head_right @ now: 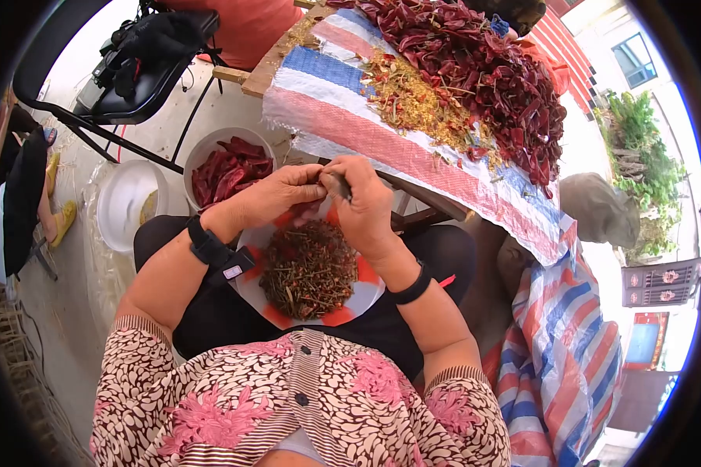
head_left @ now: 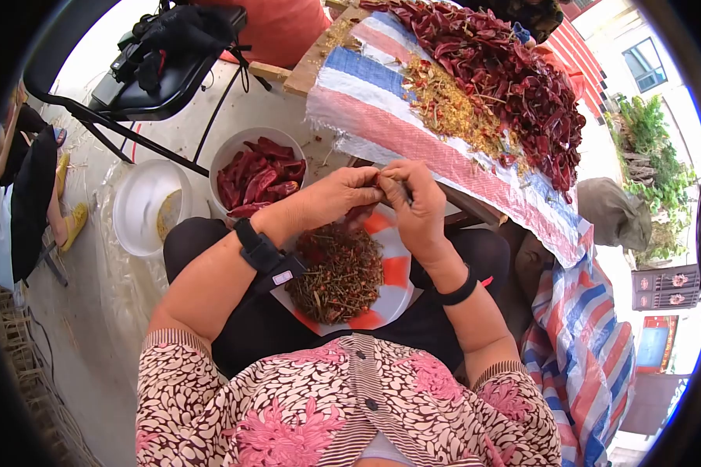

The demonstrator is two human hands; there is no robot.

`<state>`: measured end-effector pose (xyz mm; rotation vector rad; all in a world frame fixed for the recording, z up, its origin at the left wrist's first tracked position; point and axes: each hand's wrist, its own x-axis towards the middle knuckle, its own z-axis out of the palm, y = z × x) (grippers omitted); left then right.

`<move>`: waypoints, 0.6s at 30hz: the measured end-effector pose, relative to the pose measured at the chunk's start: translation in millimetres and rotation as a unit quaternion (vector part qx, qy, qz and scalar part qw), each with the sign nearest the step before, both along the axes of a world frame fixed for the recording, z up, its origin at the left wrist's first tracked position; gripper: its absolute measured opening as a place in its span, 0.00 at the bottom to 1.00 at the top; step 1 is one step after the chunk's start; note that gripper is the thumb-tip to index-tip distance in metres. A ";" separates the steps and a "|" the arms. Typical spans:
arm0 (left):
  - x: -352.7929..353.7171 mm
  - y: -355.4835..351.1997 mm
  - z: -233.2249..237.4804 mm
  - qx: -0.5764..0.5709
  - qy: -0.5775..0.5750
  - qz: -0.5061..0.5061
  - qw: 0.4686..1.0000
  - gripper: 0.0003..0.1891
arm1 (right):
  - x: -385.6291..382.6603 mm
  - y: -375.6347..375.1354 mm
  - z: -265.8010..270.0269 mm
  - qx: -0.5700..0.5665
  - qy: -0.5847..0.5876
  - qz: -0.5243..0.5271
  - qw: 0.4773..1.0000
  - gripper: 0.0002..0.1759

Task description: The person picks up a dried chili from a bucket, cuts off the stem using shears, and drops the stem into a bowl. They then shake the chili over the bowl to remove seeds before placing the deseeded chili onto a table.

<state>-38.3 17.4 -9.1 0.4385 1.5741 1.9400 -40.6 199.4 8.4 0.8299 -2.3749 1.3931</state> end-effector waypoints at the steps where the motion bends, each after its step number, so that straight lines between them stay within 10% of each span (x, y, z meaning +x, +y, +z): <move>1: 0.3 -1.0 3.8 -0.002 0.012 -0.002 1.000 0.09 | -0.5 1.1 1.1 -0.069 -0.112 0.010 0.991 0.06; 12: -2.5 -8.1 11.5 -0.051 0.110 -0.029 0.992 0.09 | -11.3 18.0 3.8 -0.338 -0.547 0.120 0.756 0.08; 16: -0.5 -8.6 5.0 -0.033 0.100 -0.074 0.992 0.08 | -11.5 20.6 -8.5 -0.469 -0.659 0.168 0.564 0.08; 18: 3.2 -10.4 7.0 -0.039 0.070 -0.089 0.993 0.08 | -6.7 19.6 -6.2 -0.433 -0.607 0.148 0.649 0.09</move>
